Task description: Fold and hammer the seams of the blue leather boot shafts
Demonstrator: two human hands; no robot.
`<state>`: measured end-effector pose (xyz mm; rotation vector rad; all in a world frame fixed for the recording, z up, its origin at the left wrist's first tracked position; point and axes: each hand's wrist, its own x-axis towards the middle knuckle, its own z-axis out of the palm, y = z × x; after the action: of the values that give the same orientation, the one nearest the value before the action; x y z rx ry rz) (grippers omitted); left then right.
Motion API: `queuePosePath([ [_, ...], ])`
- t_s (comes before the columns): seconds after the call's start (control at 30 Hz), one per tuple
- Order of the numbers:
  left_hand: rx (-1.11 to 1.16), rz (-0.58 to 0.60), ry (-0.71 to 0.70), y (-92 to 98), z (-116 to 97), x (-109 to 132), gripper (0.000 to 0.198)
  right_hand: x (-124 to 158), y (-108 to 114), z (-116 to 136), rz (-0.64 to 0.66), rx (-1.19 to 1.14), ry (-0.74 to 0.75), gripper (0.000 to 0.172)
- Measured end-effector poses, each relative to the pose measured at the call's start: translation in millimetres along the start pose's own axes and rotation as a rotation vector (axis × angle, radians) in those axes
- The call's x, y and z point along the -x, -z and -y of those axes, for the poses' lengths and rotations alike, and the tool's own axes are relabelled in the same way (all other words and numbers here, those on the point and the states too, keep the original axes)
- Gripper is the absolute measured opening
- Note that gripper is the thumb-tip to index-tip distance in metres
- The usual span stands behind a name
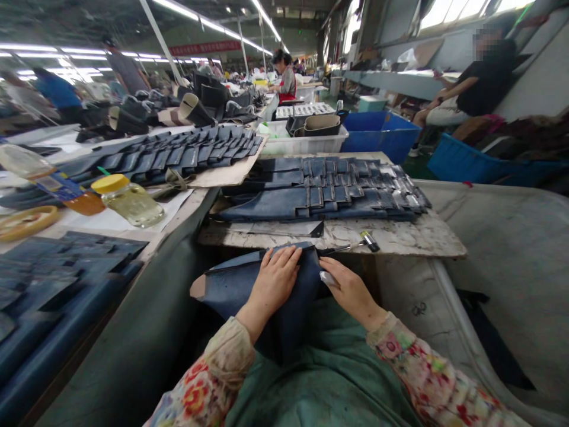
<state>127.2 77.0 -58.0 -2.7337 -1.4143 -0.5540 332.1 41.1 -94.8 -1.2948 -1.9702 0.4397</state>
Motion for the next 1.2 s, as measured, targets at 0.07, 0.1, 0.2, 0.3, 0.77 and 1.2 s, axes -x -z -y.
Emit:
queuePosePath([
  [0.07, -0.004, -0.003, -0.001, 0.0, 0, 1, 0.040, 2, -4, -13, -0.056, -0.084, -0.060, 0.033],
  [0.1, -0.005, -0.005, -0.002, 0.0, 1, 1, 0.040, 2, -6, -23, -0.102, -0.121, -0.132, 0.033],
  [0.2, -0.009, -0.016, -0.001, -0.4, 0, 1, 0.041, 0, -14, -61, -0.191, -0.190, -0.390, 0.040],
  [0.3, -0.022, -0.022, -0.001, -1.1, 0, 2, 0.041, -10, -21, -95, -0.154, -0.204, -0.481, 0.041],
  [0.77, 0.035, -0.063, 0.082, -2.0, -2, 1, 0.030, -59, -1, -58, -0.076, -0.182, -0.348, 0.034],
  [1.2, -0.070, -0.012, 0.050, 5.2, -14, -3, 0.031, -25, 13, 4, 0.127, 0.126, -0.028, 0.016],
])
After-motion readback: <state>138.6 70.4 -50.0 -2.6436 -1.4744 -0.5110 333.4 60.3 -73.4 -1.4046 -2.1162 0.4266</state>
